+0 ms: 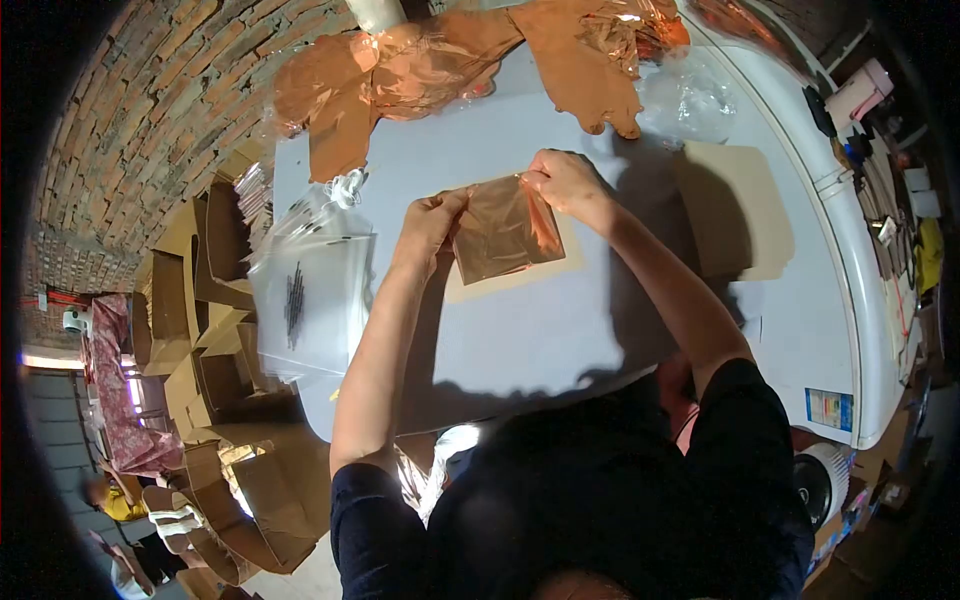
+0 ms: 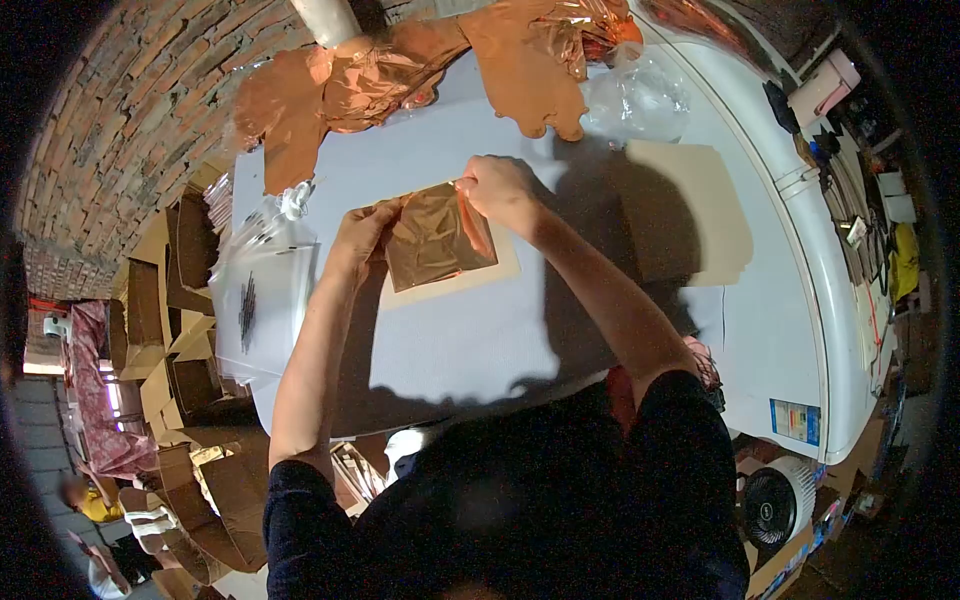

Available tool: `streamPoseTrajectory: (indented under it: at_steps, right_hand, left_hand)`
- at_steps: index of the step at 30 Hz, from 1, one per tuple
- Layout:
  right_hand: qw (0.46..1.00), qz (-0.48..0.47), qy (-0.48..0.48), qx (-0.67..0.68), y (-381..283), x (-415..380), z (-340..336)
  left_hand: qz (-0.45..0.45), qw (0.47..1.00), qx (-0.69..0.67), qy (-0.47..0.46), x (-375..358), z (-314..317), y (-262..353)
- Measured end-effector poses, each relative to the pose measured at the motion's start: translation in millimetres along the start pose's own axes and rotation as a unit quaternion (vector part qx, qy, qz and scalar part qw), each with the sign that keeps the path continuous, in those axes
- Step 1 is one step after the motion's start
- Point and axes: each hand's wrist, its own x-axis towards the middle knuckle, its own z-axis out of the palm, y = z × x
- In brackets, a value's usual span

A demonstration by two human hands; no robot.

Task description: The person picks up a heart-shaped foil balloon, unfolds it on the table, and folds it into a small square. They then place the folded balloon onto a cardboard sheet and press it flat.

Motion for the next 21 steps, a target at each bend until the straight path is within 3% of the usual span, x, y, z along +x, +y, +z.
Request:
streamPoseTrajectory:
  at_steps: [6, 9, 10, 12, 15, 16, 17, 19, 21]
  right_hand:
    - [1.0, 0.01, -0.007, 0.004, -8, -2, -3]
    - [1.0, -0.002, 0.001, -0.023, -9, -2, -1]
    - [1.0, 0.001, 0.001, -0.026, -9, -1, 0]
    - [0.999, 0.008, 0.0, -0.033, -11, 0, 1]
    - [0.999, 0.005, -0.002, -0.038, -12, 0, 1]
    - [0.999, 0.001, 0.002, -0.04, -12, 0, 1]
    - [0.999, -0.004, 0.006, -0.043, -12, -1, 2]
    - [0.998, -0.015, 0.018, -0.05, -9, -1, 5]
    - [0.997, -0.03, 0.036, -0.06, -10, -1, 8]
  left_hand:
    - [-0.017, 0.997, 0.069, -0.039, 7, -9, -1]
    - [-0.014, 0.973, 0.229, -0.005, -13, -6, 23]
    - [0.062, 0.942, 0.325, 0.062, -16, -6, 21]
    - [0.207, 0.822, 0.494, 0.192, -26, -4, 12]
    - [0.365, 0.812, 0.418, 0.182, -35, 12, -2]
    - [0.356, 0.819, 0.429, 0.137, -42, 20, -1]
    - [0.437, 0.791, 0.414, 0.107, -44, 26, -8]
    - [0.487, 0.75, 0.444, 0.063, -36, 36, -28]
    - [0.477, 0.736, 0.479, 0.042, -35, 43, -41]
